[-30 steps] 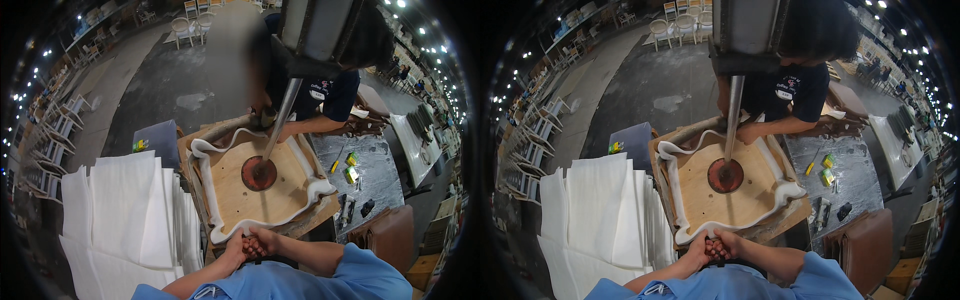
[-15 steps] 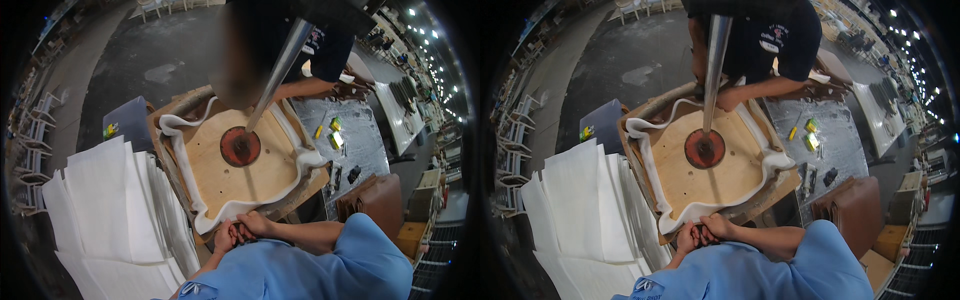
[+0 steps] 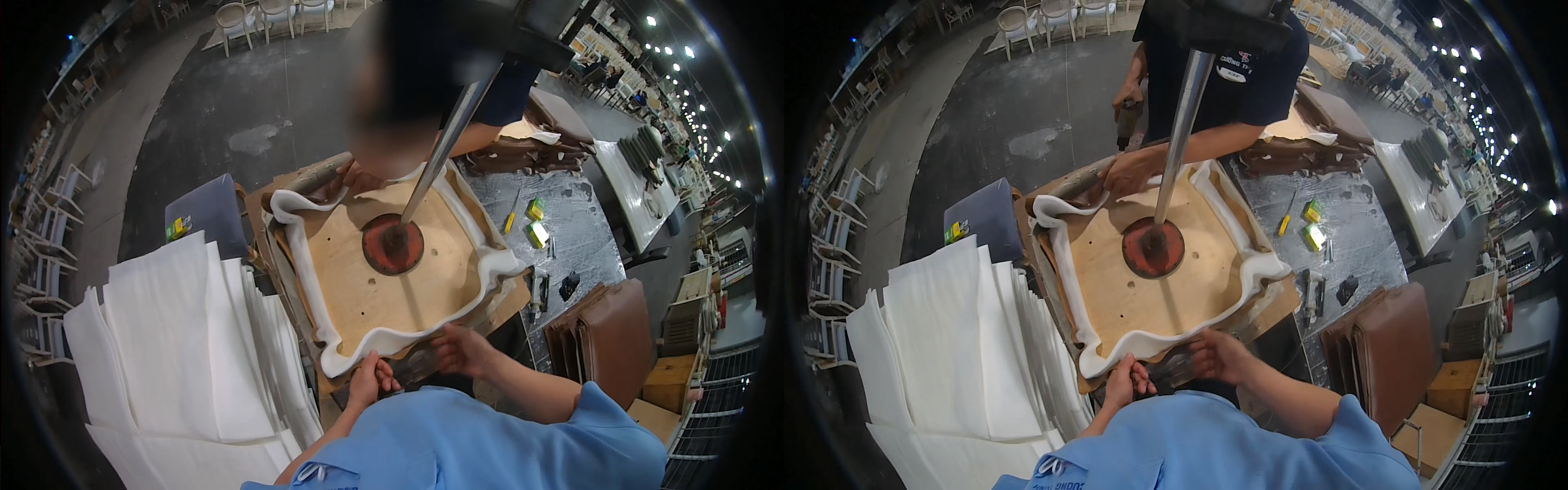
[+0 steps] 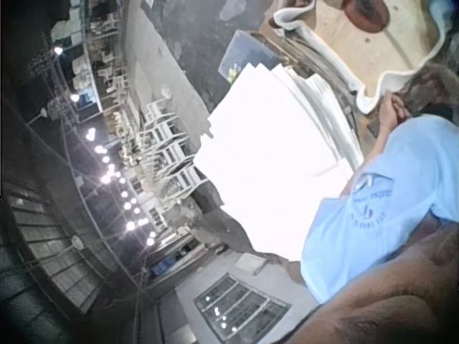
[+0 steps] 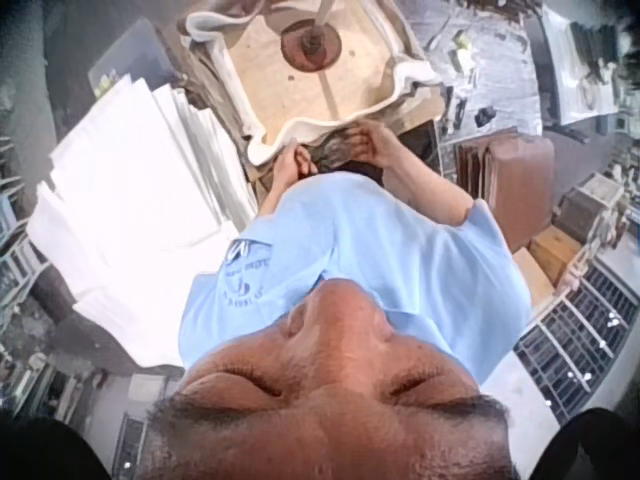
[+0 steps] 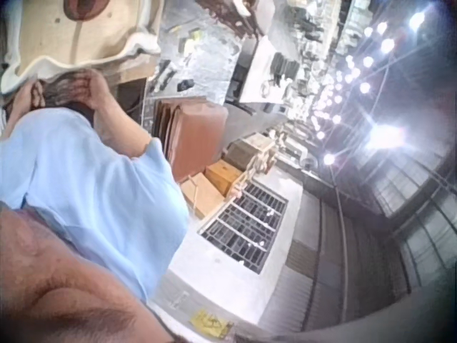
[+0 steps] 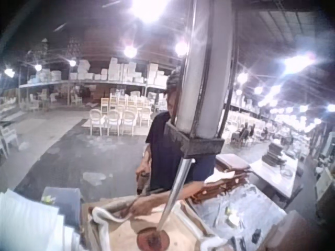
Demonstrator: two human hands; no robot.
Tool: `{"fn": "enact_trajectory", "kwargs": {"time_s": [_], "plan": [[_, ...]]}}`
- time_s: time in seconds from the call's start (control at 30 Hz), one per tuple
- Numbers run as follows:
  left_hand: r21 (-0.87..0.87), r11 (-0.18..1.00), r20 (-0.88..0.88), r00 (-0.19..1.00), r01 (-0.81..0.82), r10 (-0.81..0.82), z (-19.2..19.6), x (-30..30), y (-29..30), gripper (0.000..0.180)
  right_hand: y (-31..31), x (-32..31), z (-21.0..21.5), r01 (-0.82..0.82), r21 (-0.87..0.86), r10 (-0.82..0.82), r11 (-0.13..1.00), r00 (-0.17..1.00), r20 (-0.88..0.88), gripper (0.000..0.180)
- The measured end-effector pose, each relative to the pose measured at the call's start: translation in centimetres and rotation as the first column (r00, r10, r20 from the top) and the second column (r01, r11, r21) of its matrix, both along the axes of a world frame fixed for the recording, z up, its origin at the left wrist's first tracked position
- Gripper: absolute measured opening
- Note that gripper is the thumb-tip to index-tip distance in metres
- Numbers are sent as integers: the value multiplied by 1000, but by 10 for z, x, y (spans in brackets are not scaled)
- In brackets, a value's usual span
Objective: The person places a white fabric layer over a chair seat base, then a brown leather cover, and uses a staple gun to secure the fabric to the underside of the seat. The process is repeated for multiple seats with assistance from a coworker.
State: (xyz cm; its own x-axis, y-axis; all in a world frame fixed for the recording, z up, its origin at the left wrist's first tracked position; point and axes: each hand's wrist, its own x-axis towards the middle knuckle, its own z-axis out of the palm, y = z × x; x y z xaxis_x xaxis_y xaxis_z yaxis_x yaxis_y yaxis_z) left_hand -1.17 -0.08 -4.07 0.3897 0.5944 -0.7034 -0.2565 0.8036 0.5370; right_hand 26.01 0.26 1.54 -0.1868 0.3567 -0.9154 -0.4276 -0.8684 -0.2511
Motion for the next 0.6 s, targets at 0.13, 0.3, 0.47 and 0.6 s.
{"fn": "enact_trajectory", "kwargs": {"time_s": [0.13, 0.3, 0.47, 0.6], "plan": [[-191, 974, 159, 976, -118, 150, 0, 1, 7, 58, 16, 7, -10, 137, -72, -128, 988, 985, 117, 55], [-350, 931, 210, 960, -101, 183, 6, -5, 1, 56, 34, 8, -6, -38, -196, 88, 980, 963, 255, 65], [-533, 824, 368, 930, 192, 21, 7, 10, 4, 70, 55, 29, -20, -255, -246, 298, 935, 941, 160, 66], [-540, 816, 371, 929, 206, 11, -2, 46, 19, 73, 63, 22, -15, -388, -202, 427, 899, 877, 220, 64]]}}
